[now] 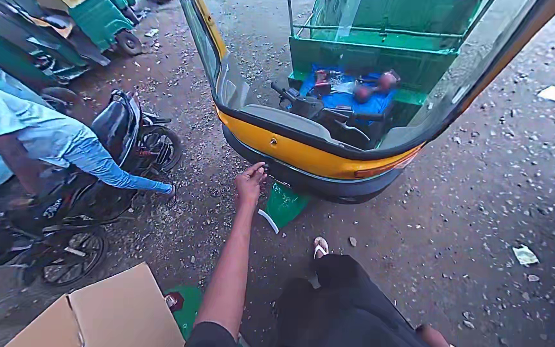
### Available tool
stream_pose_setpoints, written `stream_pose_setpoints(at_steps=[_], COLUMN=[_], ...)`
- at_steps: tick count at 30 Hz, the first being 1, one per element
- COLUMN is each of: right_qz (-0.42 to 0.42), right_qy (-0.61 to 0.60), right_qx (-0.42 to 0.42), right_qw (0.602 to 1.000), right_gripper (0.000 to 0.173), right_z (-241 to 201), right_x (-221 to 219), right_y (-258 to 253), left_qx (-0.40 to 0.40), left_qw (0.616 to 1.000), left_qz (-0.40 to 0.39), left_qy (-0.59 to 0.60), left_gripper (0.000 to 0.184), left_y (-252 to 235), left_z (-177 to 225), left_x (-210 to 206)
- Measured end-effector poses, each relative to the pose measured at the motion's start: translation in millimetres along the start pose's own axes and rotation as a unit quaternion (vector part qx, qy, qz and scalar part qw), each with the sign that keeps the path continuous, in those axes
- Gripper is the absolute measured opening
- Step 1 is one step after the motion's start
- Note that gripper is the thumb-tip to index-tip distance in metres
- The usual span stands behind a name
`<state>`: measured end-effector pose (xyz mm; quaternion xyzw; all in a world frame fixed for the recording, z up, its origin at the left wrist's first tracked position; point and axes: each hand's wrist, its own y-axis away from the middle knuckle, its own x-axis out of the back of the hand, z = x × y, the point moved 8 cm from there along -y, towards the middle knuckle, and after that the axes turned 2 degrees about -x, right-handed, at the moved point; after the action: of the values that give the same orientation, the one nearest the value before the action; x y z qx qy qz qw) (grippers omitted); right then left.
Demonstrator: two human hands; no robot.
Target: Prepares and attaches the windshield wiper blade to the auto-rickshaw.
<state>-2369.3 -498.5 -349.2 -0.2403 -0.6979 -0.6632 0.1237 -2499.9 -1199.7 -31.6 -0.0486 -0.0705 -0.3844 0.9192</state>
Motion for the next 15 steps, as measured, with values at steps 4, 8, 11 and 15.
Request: stream_pose_setpoints(at_steps=[4, 8, 11, 15], right_qz=[-0.028, 0.024, 0.071, 0.139], right_qy=[-0.087, -0.195, -0.299, -0.454], right_qx=[-0.013, -0.004, -0.049, -0.174], right_qw=[0.996, 0.980, 0.950, 0.863], right_gripper=[0.043, 0.045, 0.043, 0.039], right_z=[-103, -175, -208, -251], right_x=[57, 86, 64, -14], right_y=[-2, 9, 18, 60], left_qx=[-0.022, -0.005, 0.020, 0.033], left_qw=[0.998, 0.985, 0.967, 0.960], left_qz=[-0.045, -0.173, -0.248, -0.272], left_qy=[-0.024, 0.023, 0.061, 0.054], left_gripper=[0.022, 0.021, 0.021, 0.018], left_y=[-84, -147, -171, -192], left_z=[-15, -31, -44, -48], left_x=[6, -13, -27, -38])
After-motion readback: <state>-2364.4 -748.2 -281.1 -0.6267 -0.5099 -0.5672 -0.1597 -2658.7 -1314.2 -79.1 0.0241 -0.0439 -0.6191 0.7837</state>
